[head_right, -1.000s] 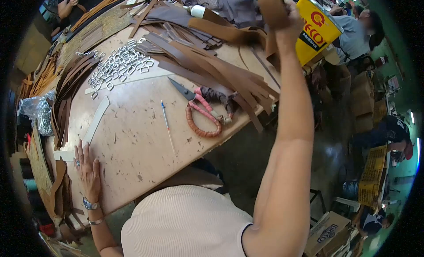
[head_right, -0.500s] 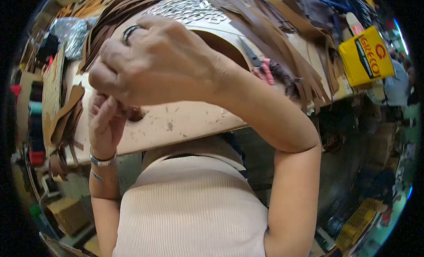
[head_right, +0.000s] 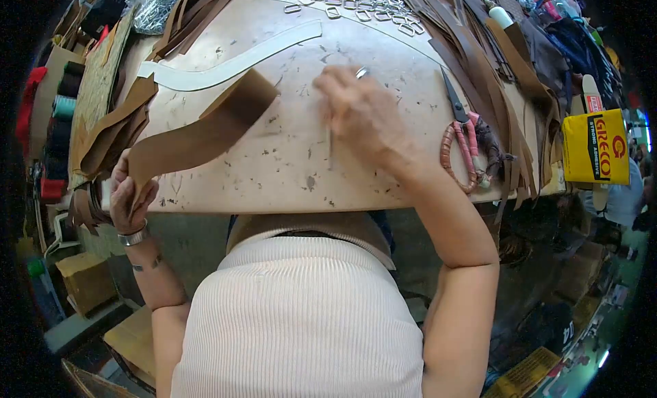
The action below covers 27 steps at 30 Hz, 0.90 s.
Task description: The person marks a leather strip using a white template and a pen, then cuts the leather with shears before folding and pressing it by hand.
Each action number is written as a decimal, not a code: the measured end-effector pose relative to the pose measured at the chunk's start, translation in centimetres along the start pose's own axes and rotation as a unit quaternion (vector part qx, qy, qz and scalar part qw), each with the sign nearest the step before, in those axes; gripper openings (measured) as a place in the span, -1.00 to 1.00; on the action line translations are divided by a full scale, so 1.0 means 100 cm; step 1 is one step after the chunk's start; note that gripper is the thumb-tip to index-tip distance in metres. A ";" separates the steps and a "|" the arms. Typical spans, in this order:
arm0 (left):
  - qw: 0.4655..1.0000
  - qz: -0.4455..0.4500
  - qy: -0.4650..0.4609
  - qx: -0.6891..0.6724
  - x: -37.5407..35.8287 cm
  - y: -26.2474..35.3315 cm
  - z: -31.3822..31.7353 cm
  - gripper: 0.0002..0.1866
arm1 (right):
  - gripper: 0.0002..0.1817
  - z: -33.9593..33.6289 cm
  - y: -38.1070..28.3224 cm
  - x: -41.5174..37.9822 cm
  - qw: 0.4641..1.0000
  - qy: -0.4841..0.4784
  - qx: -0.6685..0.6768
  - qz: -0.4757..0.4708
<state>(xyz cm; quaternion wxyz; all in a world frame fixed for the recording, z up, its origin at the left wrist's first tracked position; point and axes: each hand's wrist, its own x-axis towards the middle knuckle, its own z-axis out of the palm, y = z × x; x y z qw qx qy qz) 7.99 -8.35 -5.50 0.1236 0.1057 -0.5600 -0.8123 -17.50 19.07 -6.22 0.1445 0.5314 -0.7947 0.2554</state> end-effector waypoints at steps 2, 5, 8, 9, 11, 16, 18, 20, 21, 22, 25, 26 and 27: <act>0.999 0.012 -0.023 -0.019 -0.005 0.004 -0.011 -0.49 | -0.92 0.007 -0.008 -0.004 0.998 -0.003 -0.016 -0.060; 0.998 0.035 -0.034 -0.041 -0.015 0.007 -0.018 -0.49 | -0.92 -0.003 0.011 -0.012 0.996 -0.067 0.042 0.043; 0.996 0.060 -0.045 -0.052 -0.019 0.010 -0.021 -0.49 | -0.90 -0.013 0.019 -0.008 0.990 -0.100 -0.014 0.095; 0.996 0.066 -0.040 -0.039 -0.016 0.013 -0.015 -0.50 | -0.87 -0.013 0.016 -0.004 0.993 -0.079 -0.076 0.047; 0.994 0.106 0.003 -0.005 -0.009 0.022 -0.003 -0.51 | -0.75 -0.003 0.005 0.006 0.993 -0.078 -0.091 -0.004; 0.956 0.267 -0.091 -0.078 0.026 0.067 0.019 -0.61 | -0.40 0.048 -0.076 0.006 0.981 -0.189 0.010 -0.049; 0.955 0.289 -0.031 -0.051 0.033 0.085 0.039 -0.60 | -0.46 0.038 -0.111 -0.007 0.896 -0.243 0.321 -0.187; 0.939 0.227 -0.257 -0.034 0.054 0.091 0.016 -0.58 | -0.53 0.026 -0.111 0.002 0.858 -0.325 0.377 -0.129; 0.943 0.194 -0.267 -0.027 0.052 0.091 0.021 -0.56 | -0.56 0.022 -0.108 0.004 0.834 -0.365 0.403 -0.099; 0.947 0.160 -0.277 -0.020 0.051 0.091 0.032 -0.54 | -0.60 0.025 -0.098 0.008 0.919 -0.145 0.361 -0.064; 0.980 0.111 -0.154 0.057 0.056 0.076 0.093 -0.42 | -0.41 0.019 -0.084 0.036 0.918 -0.048 0.387 0.067; 0.980 0.099 -0.149 0.087 0.062 0.071 0.104 -0.43 | -0.39 0.015 -0.087 0.041 0.894 -0.070 0.429 0.107; 0.979 0.088 -0.153 0.104 0.065 0.067 0.106 -0.43 | -0.51 0.013 -0.093 0.045 0.853 -0.094 0.493 0.143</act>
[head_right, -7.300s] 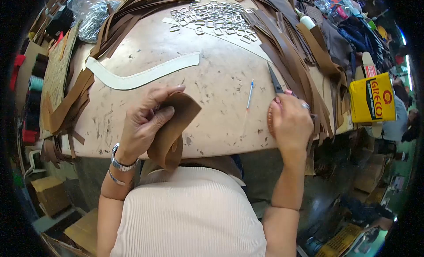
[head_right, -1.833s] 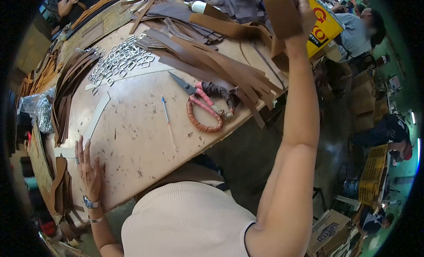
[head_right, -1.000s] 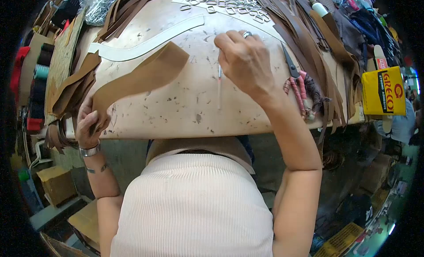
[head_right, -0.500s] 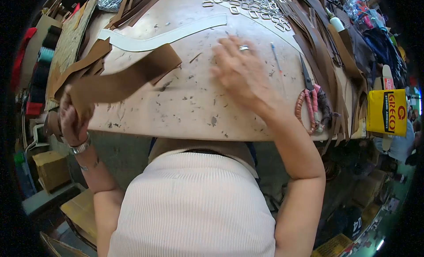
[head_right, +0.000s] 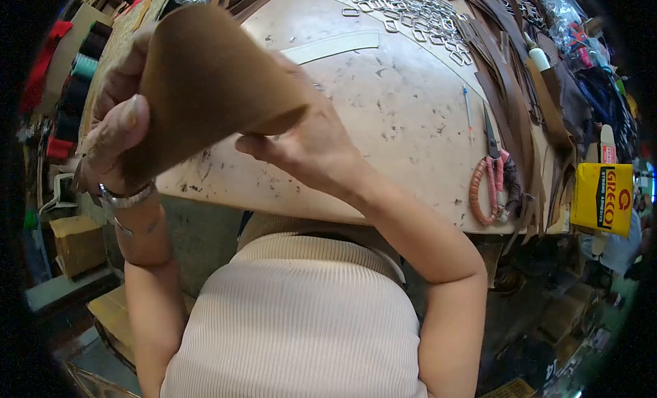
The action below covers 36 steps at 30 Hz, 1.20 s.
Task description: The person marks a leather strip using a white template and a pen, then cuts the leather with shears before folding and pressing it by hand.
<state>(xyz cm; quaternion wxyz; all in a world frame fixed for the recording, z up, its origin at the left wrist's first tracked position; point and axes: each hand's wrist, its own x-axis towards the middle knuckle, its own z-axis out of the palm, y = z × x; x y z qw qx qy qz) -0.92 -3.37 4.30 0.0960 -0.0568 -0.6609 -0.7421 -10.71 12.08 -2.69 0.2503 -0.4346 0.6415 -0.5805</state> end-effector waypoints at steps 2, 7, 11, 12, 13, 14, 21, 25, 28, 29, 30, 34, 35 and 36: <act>1.000 -0.009 -0.004 0.016 0.001 -0.007 -0.002 -0.45 | -0.69 -0.001 0.009 0.006 0.998 -0.001 0.060 -0.002; 0.997 0.051 0.032 0.041 -0.044 0.000 -0.048 -0.46 | -0.79 -0.061 -0.001 0.008 0.964 0.152 -0.119 -0.182; 0.988 -0.075 0.057 0.124 -0.074 -0.010 -0.085 -0.47 | -0.72 -0.085 -0.012 -0.016 0.849 0.142 -0.393 -0.324; 0.976 -0.149 0.054 0.146 -0.073 -0.019 -0.084 -0.53 | -0.67 -0.077 -0.006 -0.027 0.853 0.111 -0.436 -0.263; 0.959 -0.222 0.047 0.168 -0.072 -0.027 -0.084 -0.59 | -0.65 -0.066 0.007 -0.037 0.854 0.089 -0.447 -0.250; 0.938 -0.289 0.050 0.187 -0.073 -0.034 -0.086 -0.71 | -0.66 -0.059 0.017 -0.046 0.855 0.023 -0.472 -0.216; 0.870 -0.270 0.054 0.409 -0.074 -0.044 -0.092 -0.80 | -0.69 -0.062 0.039 -0.078 0.893 0.024 -0.431 -0.128; 0.864 -0.214 0.037 0.455 -0.072 -0.051 -0.090 -0.81 | -0.66 -0.075 0.044 -0.080 0.896 0.073 -0.431 -0.078; 0.864 -0.205 0.021 0.459 -0.067 -0.051 -0.084 -0.82 | -0.65 -0.078 0.039 -0.069 0.872 0.067 -0.481 -0.057; 0.863 -0.203 0.018 0.462 -0.064 -0.051 -0.079 -0.83 | -0.65 -0.079 0.038 -0.066 0.860 0.059 -0.505 -0.052; 0.861 -0.201 0.022 0.466 -0.060 -0.051 -0.074 -0.85 | -0.65 -0.080 0.037 -0.063 0.847 0.050 -0.527 -0.047; 0.794 -0.137 0.026 0.592 -0.048 -0.058 -0.071 -0.87 | -0.72 -0.092 0.043 -0.053 0.839 0.078 -0.537 -0.033; 0.710 -0.069 0.011 0.701 -0.044 -0.057 -0.065 -0.82 | -0.74 -0.094 0.041 -0.051 0.833 0.075 -0.548 -0.029; 0.722 -0.041 0.014 0.691 -0.037 -0.061 -0.059 -0.78 | -0.76 -0.093 0.040 -0.049 0.827 0.070 -0.557 -0.023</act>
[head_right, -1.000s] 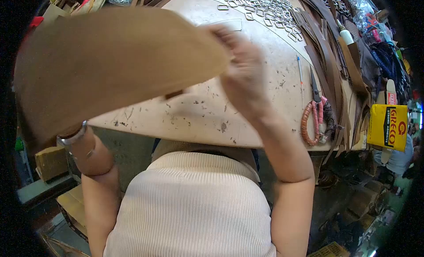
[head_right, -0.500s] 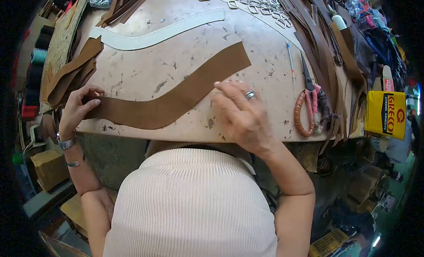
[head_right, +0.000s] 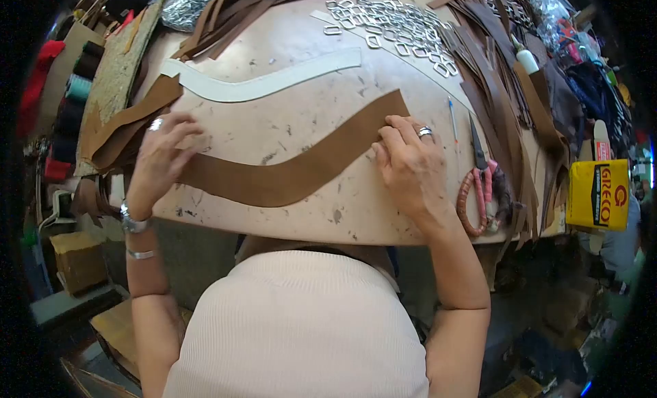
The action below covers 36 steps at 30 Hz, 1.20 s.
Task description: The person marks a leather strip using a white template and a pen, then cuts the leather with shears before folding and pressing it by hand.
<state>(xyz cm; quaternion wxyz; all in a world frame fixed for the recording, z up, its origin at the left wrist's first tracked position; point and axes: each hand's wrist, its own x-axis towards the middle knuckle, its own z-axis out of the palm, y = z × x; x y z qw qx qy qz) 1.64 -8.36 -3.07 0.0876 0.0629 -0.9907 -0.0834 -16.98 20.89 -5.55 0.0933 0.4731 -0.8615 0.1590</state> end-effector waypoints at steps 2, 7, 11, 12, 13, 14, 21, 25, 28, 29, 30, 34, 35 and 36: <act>0.998 0.027 0.049 -0.011 0.019 0.013 0.013 -0.70 | -0.79 0.001 -0.008 0.006 1.000 0.002 0.020 -0.018; 0.998 0.031 0.056 -0.004 0.060 0.014 0.045 -0.60 | -0.82 0.003 -0.004 0.002 0.998 0.031 0.027 -0.037; 0.996 0.008 0.050 -0.070 0.063 0.018 0.045 -0.58 | -0.88 -0.008 0.034 -0.011 0.993 0.078 -0.059 0.064; 0.995 0.026 0.053 -0.082 0.066 0.017 0.045 -0.59 | -0.88 -0.009 0.044 -0.013 0.989 0.077 -0.079 0.101; 0.993 0.040 0.058 -0.091 0.069 0.016 0.042 -0.59 | -0.88 -0.009 0.053 -0.014 0.983 0.078 -0.096 0.136; 0.992 0.052 0.062 -0.099 0.070 0.016 0.040 -0.59 | -0.87 -0.006 0.061 -0.013 0.981 0.075 -0.116 0.139; 0.973 0.143 0.077 -0.163 0.077 0.034 0.042 -0.51 | -0.80 0.006 0.072 -0.001 0.977 0.081 -0.152 0.129; 0.975 0.163 0.051 -0.141 0.062 0.064 0.021 -0.44 | -0.71 -0.014 0.080 -0.006 0.948 0.093 0.192 0.234; 0.975 0.145 -0.006 -0.169 0.038 0.082 0.013 -0.43 | -0.67 -0.026 0.082 -0.009 0.740 0.157 0.609 0.239; 0.972 0.136 -0.030 -0.187 0.030 0.087 0.013 -0.43 | -0.66 -0.031 0.077 -0.010 0.652 0.173 0.701 0.232; 0.973 0.122 -0.046 -0.190 0.022 0.090 0.018 -0.46 | -0.65 -0.031 0.074 -0.009 0.637 0.166 0.717 0.229; 0.986 0.097 0.007 -0.137 0.007 0.096 0.050 -0.51 | -0.66 -0.012 0.055 -0.003 0.653 0.141 0.719 0.193; 0.986 0.097 0.016 -0.134 0.005 0.097 0.053 -0.51 | -0.70 -0.003 0.053 -0.002 0.688 0.134 0.691 0.176; 0.987 0.096 0.024 -0.130 0.004 0.097 0.055 -0.52 | -0.73 -0.002 0.045 0.001 0.789 0.132 0.577 0.166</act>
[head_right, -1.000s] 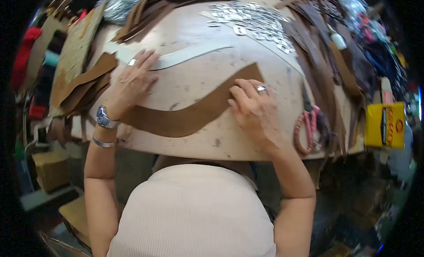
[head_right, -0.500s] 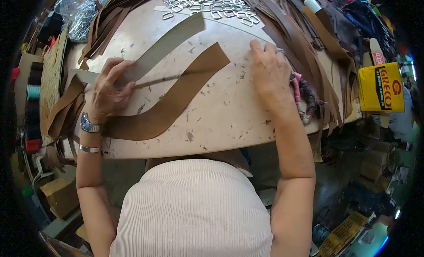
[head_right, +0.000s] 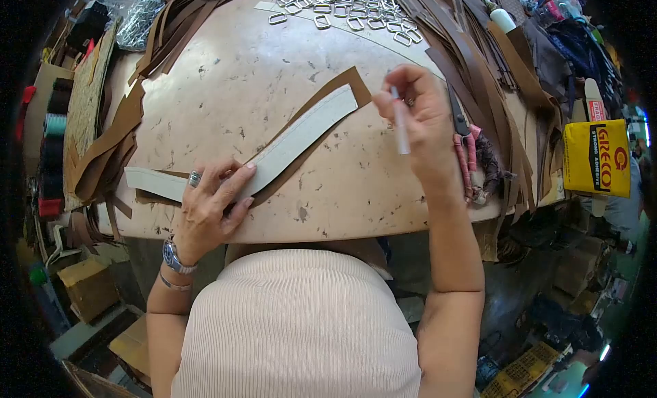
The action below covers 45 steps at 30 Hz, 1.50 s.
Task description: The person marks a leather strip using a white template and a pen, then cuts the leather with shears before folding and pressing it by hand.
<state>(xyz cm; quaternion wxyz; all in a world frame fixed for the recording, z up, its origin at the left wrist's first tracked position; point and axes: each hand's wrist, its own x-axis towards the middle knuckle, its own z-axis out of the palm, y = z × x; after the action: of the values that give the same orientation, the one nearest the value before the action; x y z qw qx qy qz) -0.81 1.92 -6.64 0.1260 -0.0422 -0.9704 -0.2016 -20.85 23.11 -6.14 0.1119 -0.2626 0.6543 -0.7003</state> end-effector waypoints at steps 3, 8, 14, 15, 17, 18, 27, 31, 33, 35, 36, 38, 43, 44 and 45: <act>1.000 -0.006 0.014 -0.025 -0.002 0.002 0.003 -0.52 | -0.80 0.019 -0.007 -0.007 0.945 -0.020 -0.316 -0.077; 1.000 -0.003 0.020 -0.018 -0.001 0.013 0.007 -0.51 | -0.82 0.020 0.002 -0.016 0.915 -0.049 -0.392 -0.083; 0.999 0.015 0.034 -0.027 -0.009 0.005 0.008 -0.49 | -0.79 0.021 0.013 -0.018 0.936 -0.049 -0.340 -0.073; 0.999 -0.001 0.048 -0.019 -0.014 0.003 0.005 -0.49 | -0.78 0.021 0.014 -0.017 0.933 -0.046 -0.349 -0.080; 0.997 -0.027 0.075 -0.003 -0.025 -0.002 -0.003 -0.50 | -0.76 0.015 0.020 -0.018 0.941 -0.048 -0.327 -0.075; 0.995 -0.059 0.082 0.020 -0.031 -0.009 -0.017 -0.54 | -0.76 0.015 0.021 -0.019 0.947 -0.037 -0.313 -0.063; 0.929 -0.293 0.206 0.093 -0.084 -0.055 -0.034 -0.66 | -0.83 0.022 0.011 -0.017 0.921 -0.055 -0.384 -0.028; 0.921 -0.305 0.222 0.094 -0.083 -0.054 -0.032 -0.64 | -0.82 0.017 0.012 -0.016 0.969 -0.026 -0.246 0.012; 0.918 -0.314 0.227 0.083 -0.083 -0.054 -0.033 -0.63 | -0.81 0.018 0.012 -0.013 0.980 -0.017 -0.200 0.009; 0.916 -0.323 0.230 0.063 -0.085 -0.054 -0.032 -0.61 | -0.80 0.019 0.009 -0.011 0.983 -0.018 -0.181 -0.009; 0.919 -0.316 0.222 0.087 -0.085 -0.054 -0.033 -0.61 | -0.80 0.019 0.010 -0.011 0.979 -0.030 -0.204 0.008; 0.922 -0.300 0.204 0.133 -0.083 -0.052 -0.036 -0.61 | -0.80 0.017 0.012 -0.009 0.966 -0.051 -0.248 0.041; 0.918 -0.306 0.190 0.164 -0.085 -0.052 -0.038 -0.58 | -0.76 0.021 0.008 -0.006 0.931 -0.096 -0.351 0.012; 0.918 -0.306 0.191 0.162 -0.085 -0.052 -0.038 -0.58 | -0.76 0.023 0.006 -0.006 0.922 -0.097 -0.374 0.005; 0.916 -0.310 0.192 0.169 -0.086 -0.053 -0.038 -0.58 | -0.75 0.025 0.005 -0.007 0.919 -0.109 -0.380 -0.004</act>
<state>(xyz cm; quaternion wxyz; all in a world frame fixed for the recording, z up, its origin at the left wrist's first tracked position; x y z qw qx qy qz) 7.62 -4.67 -7.53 0.2460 0.3218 -0.9118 -0.0681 -19.11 21.22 -6.77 0.0719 -0.3623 0.8538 -0.3667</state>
